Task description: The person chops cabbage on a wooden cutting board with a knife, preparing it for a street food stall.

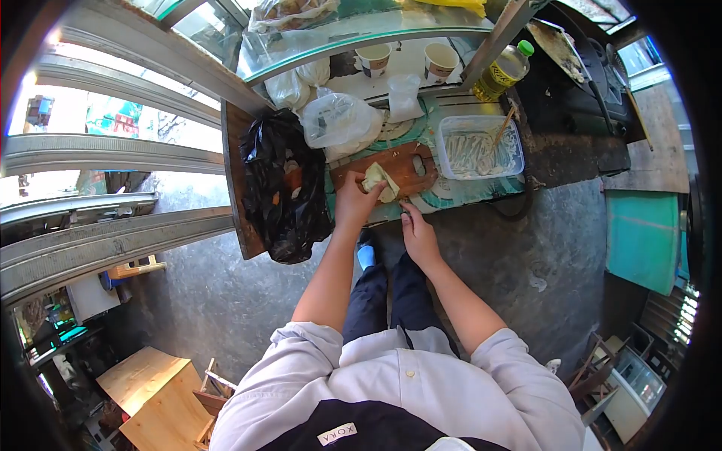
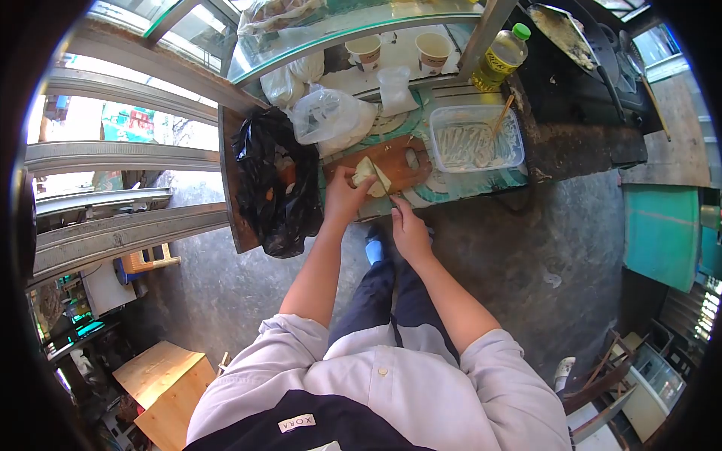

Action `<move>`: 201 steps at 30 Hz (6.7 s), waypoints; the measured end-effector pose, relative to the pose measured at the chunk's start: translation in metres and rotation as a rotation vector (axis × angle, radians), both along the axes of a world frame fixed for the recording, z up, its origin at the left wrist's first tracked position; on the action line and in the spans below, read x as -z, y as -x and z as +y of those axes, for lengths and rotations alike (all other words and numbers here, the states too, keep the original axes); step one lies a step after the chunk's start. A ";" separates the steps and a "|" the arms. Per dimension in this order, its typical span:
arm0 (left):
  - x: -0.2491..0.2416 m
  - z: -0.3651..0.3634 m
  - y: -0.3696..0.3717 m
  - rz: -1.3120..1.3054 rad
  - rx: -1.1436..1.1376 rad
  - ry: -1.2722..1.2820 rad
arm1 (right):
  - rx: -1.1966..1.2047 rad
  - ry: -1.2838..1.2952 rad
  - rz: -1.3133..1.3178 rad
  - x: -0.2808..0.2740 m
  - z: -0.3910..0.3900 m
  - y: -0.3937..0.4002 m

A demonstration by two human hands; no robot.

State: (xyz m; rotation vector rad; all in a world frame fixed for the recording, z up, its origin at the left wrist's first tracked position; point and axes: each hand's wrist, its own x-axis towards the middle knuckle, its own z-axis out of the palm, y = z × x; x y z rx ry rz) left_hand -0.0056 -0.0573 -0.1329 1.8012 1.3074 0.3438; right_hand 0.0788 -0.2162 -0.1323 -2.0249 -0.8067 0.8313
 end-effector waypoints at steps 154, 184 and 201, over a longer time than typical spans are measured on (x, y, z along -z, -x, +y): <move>0.012 0.032 0.007 -0.201 0.019 0.419 | -0.284 0.141 -0.078 -0.033 0.049 -0.047; 0.010 0.034 0.009 -0.198 0.068 0.393 | -0.232 -0.044 -0.010 -0.004 0.026 -0.021; -0.002 0.031 0.009 -0.054 0.069 0.320 | -0.196 0.017 -0.038 -0.025 0.026 -0.019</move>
